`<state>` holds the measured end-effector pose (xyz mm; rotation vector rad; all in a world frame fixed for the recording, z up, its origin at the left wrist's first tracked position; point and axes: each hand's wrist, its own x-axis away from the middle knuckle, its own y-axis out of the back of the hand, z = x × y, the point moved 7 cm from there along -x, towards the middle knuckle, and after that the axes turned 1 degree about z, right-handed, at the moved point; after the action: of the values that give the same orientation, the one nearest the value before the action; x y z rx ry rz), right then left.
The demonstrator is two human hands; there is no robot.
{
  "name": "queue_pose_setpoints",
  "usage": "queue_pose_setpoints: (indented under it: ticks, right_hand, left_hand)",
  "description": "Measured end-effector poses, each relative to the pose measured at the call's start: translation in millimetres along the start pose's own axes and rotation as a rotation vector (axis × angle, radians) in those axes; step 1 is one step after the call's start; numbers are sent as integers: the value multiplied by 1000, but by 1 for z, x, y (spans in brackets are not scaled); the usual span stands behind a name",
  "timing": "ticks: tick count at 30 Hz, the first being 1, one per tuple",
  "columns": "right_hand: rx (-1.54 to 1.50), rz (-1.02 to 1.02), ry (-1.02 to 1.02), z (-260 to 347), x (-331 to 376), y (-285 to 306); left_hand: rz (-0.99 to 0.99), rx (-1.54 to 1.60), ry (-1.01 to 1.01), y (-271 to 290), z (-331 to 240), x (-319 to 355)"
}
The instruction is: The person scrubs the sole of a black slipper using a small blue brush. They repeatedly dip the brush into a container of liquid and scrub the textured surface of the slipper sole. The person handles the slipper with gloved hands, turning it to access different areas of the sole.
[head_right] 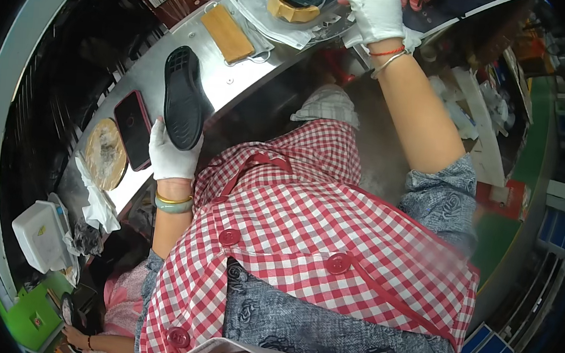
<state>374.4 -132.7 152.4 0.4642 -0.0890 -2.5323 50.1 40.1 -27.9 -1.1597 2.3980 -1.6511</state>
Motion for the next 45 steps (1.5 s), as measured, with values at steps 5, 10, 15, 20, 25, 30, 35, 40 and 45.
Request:
queue_pose_setpoints:
  ticks: [5, 10, 15, 20, 25, 30, 35, 40, 45]
  right_hand:
    - [-20, -22, -70, -7, -3, -7]
    - [81, -1, -137, -11, -2, -7]
    - [229, 87, -137, 3, -8, -10]
    - [316, 135, -48, 15, 6, -11]
    - [103, 3, -31, 23, 5, 1]
    - [235, 106, -107, 14, 12, -6]
    - [110, -21, -31, 20, 8, 10]
    - [90, -4, -126, 15, 9, 10]
    - [76, 48, -169, 9, 10, 10]
  left_hand:
    - [19, -24, -16, -14, -5, -4]
    - [39, 277, 216, -21, 11, 4]
    - [11, 144, 185, -24, 6, 11]
    - [24, 65, 169, -23, 11, 25]
    - [104, 83, 190, -32, 10, 29]
    - [263, 135, 194, -58, 5, 39]
    - [328, 85, 165, -71, 0, 50]
    - [340, 55, 157, -80, 4, 44]
    - [355, 128, 198, -87, 11, 43]
